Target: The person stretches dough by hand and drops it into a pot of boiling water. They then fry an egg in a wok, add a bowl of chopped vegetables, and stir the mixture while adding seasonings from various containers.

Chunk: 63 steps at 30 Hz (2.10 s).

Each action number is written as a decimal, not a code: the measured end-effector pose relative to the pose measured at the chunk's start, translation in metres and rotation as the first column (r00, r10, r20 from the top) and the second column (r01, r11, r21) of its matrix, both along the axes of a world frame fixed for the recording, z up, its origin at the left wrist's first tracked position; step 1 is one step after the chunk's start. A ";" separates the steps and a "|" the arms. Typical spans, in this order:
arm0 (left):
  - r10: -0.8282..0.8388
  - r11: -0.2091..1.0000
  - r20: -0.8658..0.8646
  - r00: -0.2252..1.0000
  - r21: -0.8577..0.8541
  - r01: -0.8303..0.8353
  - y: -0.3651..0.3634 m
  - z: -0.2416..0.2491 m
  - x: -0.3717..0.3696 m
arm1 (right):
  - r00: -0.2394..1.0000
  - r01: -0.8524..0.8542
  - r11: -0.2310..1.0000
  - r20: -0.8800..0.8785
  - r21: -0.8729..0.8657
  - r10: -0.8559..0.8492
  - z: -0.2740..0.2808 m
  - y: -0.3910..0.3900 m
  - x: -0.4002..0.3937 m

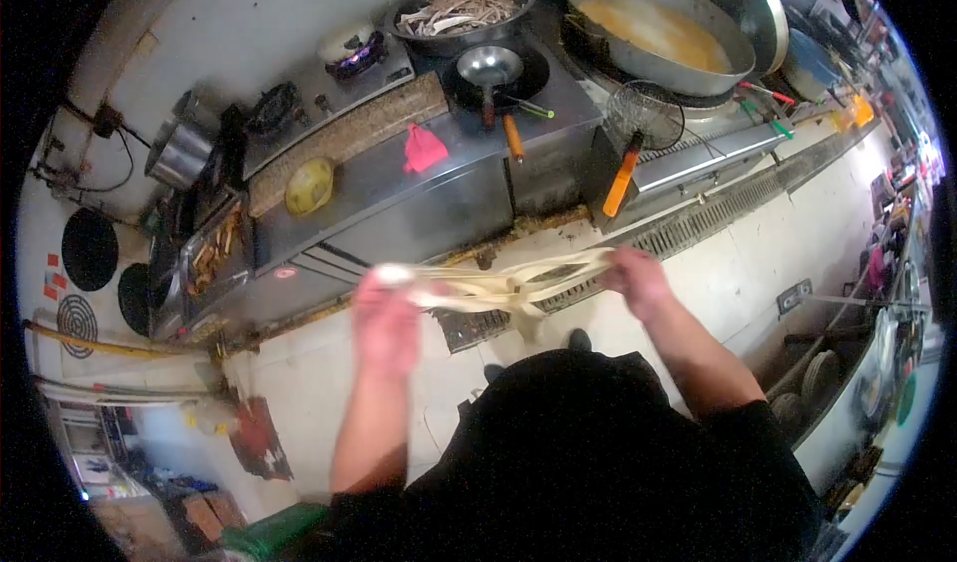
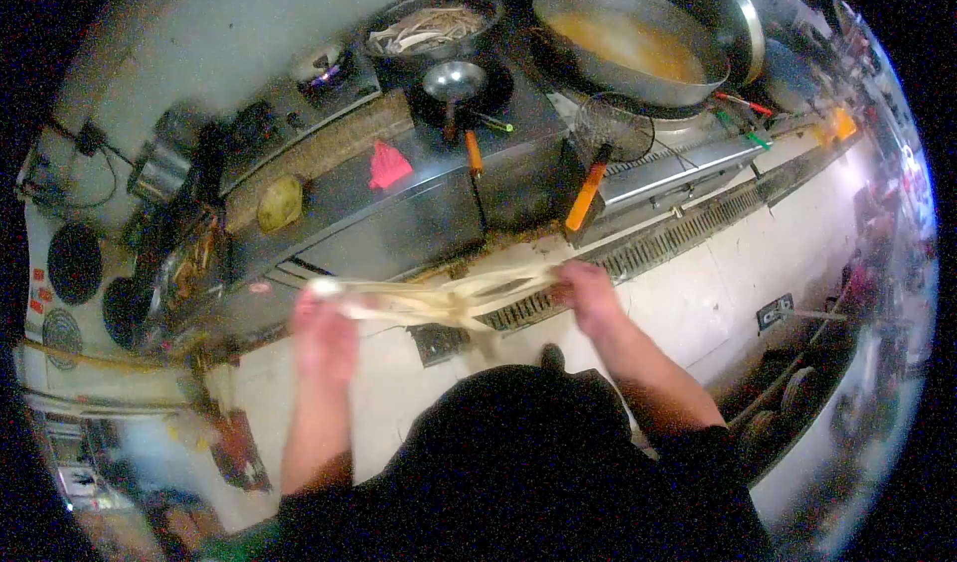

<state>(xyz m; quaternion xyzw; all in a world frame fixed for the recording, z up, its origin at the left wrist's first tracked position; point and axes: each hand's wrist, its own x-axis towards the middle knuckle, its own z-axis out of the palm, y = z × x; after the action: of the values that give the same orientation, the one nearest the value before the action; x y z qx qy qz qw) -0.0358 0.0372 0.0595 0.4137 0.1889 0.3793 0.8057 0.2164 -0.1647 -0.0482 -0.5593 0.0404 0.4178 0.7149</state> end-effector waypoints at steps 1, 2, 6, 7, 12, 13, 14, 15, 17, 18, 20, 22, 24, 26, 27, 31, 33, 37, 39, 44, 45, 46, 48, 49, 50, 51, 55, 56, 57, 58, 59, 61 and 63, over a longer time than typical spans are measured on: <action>-0.014 0.998 0.156 0.988 -0.057 0.023 0.025 -0.001 -0.027 | 0.994 0.008 0.999 -0.112 -0.043 -0.013 -0.012 -0.020 0.018; -0.012 0.997 0.220 0.976 -0.073 0.028 0.046 0.019 -0.050 | 0.974 0.008 0.996 -0.223 -0.087 -0.028 -0.027 -0.046 0.038; 0.063 0.997 0.252 0.966 0.035 -0.075 0.149 0.076 -0.149 | 0.884 -0.125 0.992 -0.452 0.022 0.121 -0.113 -0.171 0.119; 0.260 0.958 0.134 0.956 0.090 -0.273 0.169 0.091 -0.165 | 0.861 -0.029 1.000 -0.508 0.008 0.029 -0.117 -0.189 0.130; 0.706 0.658 0.023 0.708 0.351 -0.666 0.248 0.168 -0.202 | 0.928 0.098 0.990 -0.368 0.106 -0.053 -0.248 -0.324 0.235; 0.733 0.617 0.028 0.679 0.392 -0.682 0.262 0.183 -0.210 | 0.970 0.082 0.992 -0.237 0.098 -0.057 -0.184 -0.306 0.208; 0.760 0.574 0.035 0.649 0.431 -0.696 0.271 0.196 -0.214 | 0.909 0.329 0.944 -0.273 0.001 -0.316 -0.189 -0.309 0.218; 0.761 0.573 0.037 0.648 0.431 -0.697 0.272 0.206 -0.211 | 0.903 0.264 0.956 -0.381 0.126 -0.199 -0.228 -0.349 0.256; 0.834 0.474 0.006 0.551 0.503 -0.722 0.269 0.224 -0.203 | 0.882 0.202 0.945 -0.468 0.257 -0.061 -0.246 -0.370 0.284; 0.862 0.437 0.002 0.507 0.506 -0.744 0.255 0.233 -0.185 | 0.909 0.285 0.950 -0.351 0.127 -0.226 -0.225 -0.349 0.278; 0.805 0.492 0.024 0.592 0.530 -0.690 0.250 0.242 -0.177 | 0.904 0.370 0.929 -0.228 -0.002 -0.361 -0.174 -0.290 0.248; 0.749 0.561 -0.037 0.661 0.566 -0.604 0.202 0.243 -0.139 | 0.902 0.344 0.939 -0.270 -0.020 -0.336 -0.099 -0.204 0.195; 0.480 0.677 -0.225 0.848 0.710 -0.195 0.193 0.231 -0.149 | 0.973 0.099 0.992 -0.214 0.078 -0.080 -0.065 -0.169 0.160; 0.438 0.652 -0.282 0.853 0.753 -0.086 0.135 0.205 -0.108 | 0.985 -0.134 0.980 -0.084 0.149 0.148 -0.039 -0.128 0.133; 0.335 0.673 -0.298 0.894 0.740 -0.005 0.105 0.185 -0.088 | 0.981 -0.195 0.974 0.037 0.116 0.192 -0.011 -0.099 0.105; -0.114 0.783 -0.389 0.914 0.532 0.323 0.030 0.088 -0.025 | 0.887 -0.458 0.835 0.220 0.303 0.407 0.050 -0.004 0.010; -0.219 0.780 -0.452 0.865 0.452 0.433 0.006 0.043 0.004 | 0.841 -0.533 0.771 0.315 0.348 0.439 0.084 0.037 -0.037; -0.073 0.779 -0.547 0.834 0.491 0.391 -0.028 0.008 0.024 | 0.845 -0.507 0.832 0.325 0.227 0.426 0.097 0.072 -0.080; 0.114 0.662 -0.577 0.809 0.651 0.371 -0.033 0.005 0.026 | 0.802 -0.513 0.846 0.433 0.148 0.411 0.088 0.076 -0.083; 0.256 0.556 -0.640 0.725 0.711 0.431 -0.020 -0.004 0.020 | 0.580 -0.475 0.877 0.725 -0.070 0.372 0.096 0.077 -0.095; 0.294 0.516 -0.657 0.695 0.721 0.463 -0.016 -0.004 0.017 | 0.620 -0.406 0.913 0.723 -0.037 0.305 0.095 0.074 -0.094; 0.294 0.521 -0.657 0.694 0.719 0.460 -0.009 -0.006 0.009 | 0.654 -0.335 0.942 0.719 -0.006 0.237 0.093 0.070 -0.090; 0.377 0.598 -0.737 0.560 0.656 0.460 0.020 -0.016 -0.023 | 0.752 -0.322 0.947 0.611 0.013 0.247 0.091 0.045 -0.058; 0.340 0.679 -0.648 0.682 0.671 0.299 0.046 -0.038 -0.047 | 0.791 -0.302 0.953 0.560 0.004 0.248 0.090 0.027 -0.035; 0.318 0.751 -0.533 0.784 0.647 0.135 0.076 -0.057 -0.078 | 0.810 -0.239 0.971 0.544 -0.034 0.218 0.097 0.009 -0.015; 0.363 0.808 -0.660 0.657 0.575 0.130 0.098 -0.049 -0.110 | 0.818 -0.116 0.992 0.561 -0.053 0.126 0.090 -0.010 0.010; 0.430 0.894 -0.783 0.450 0.440 -0.088 0.220 -0.078 -0.274 | 0.963 0.063 0.996 0.259 0.061 -0.076 0.099 -0.069 0.088; 0.553 0.786 -0.805 0.214 0.589 0.186 0.259 -0.086 -0.327 | 0.975 0.083 0.996 0.204 0.041 -0.089 0.084 -0.088 0.119; 0.692 0.632 -0.721 0.004 0.609 0.478 0.304 -0.097 -0.387 | 0.975 0.126 0.992 0.182 0.025 -0.129 0.064 -0.111 0.154; 0.830 0.490 -0.542 -0.127 0.603 0.630 0.358 -0.122 -0.457 | 0.972 0.170 0.985 0.162 0.008 -0.169 0.043 -0.133 0.191; 0.924 0.369 -0.303 -0.235 0.543 0.754 0.406 -0.141 -0.518 | 0.969 0.165 0.986 0.184 0.010 -0.164 0.031 -0.150 0.220; 0.955 0.296 -0.127 -0.268 0.491 0.820 0.375 -0.071 -0.502 | 0.991 -0.108 0.972 0.097 0.207 0.089 -0.039 -0.240 0.350; 0.967 0.253 -0.096 -0.234 0.408 0.878 0.424 -0.062 -0.535 | 0.966 0.177 0.973 0.164 0.148 -0.201 0.002 -0.186 0.290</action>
<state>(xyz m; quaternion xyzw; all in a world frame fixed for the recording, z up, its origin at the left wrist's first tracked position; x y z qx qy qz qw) -0.5711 0.4613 -0.0029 0.8172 0.4846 -0.0355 -0.3100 0.5060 -0.3511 -0.0464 -0.5392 0.0020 0.2977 0.7878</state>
